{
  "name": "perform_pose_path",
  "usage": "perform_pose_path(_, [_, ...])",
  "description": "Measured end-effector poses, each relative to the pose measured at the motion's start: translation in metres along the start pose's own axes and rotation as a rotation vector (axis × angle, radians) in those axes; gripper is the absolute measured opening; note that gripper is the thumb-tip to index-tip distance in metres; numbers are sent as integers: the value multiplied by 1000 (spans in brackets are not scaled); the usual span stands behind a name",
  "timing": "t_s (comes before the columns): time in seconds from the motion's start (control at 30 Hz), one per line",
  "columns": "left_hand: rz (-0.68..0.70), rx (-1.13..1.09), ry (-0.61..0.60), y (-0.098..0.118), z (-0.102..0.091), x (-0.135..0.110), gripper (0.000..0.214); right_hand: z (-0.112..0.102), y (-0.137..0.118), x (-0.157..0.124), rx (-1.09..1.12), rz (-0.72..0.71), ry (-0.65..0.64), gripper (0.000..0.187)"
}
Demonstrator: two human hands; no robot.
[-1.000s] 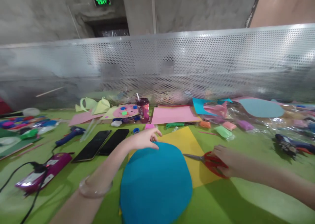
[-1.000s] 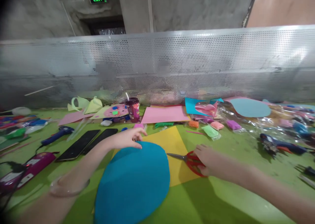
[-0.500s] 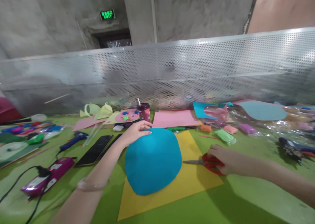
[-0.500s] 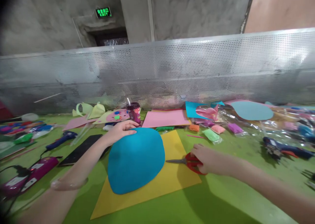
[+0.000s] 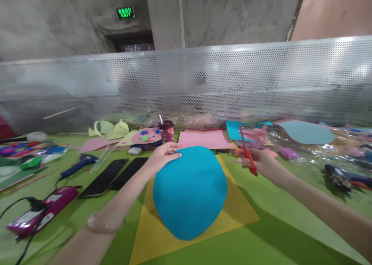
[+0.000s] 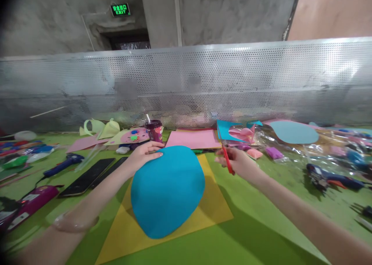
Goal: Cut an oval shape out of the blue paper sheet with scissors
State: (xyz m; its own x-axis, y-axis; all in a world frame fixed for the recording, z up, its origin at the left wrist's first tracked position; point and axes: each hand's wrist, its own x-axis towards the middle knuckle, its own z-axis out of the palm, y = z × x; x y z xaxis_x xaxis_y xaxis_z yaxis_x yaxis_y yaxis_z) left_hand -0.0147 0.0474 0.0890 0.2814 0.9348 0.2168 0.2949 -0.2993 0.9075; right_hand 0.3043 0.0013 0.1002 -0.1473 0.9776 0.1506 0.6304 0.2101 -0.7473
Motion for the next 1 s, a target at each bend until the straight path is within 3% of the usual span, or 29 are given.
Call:
perform_pose_path(0.13, [17,15,-27,5,17,-5,37,29,-12,8,92,-40,-109,37])
perform_pose_path(0.27, [-32,-52,13,9,22,-8,43,46,-15,6,262,-34,-37,33])
perform_pose_path(0.43, [-135,-326,-41,3,18,-2,46,37,-8,3,479,82,157,36])
perform_pose_path(0.6, [-210,-157,-136,-10,19,5,39,31,2,5,550,110,243,31])
perform_pose_path(0.7, [-171,-65,-22,-9,23,4,40,33,7,5,573,113,312,31])
perform_pose_path(0.8, [-111,-152,144,-8,27,-2,41,35,9,3,544,107,302,32])
perform_pose_path(1.0, [-98,-173,192,-20,30,-14,42,39,11,2,412,137,249,28])
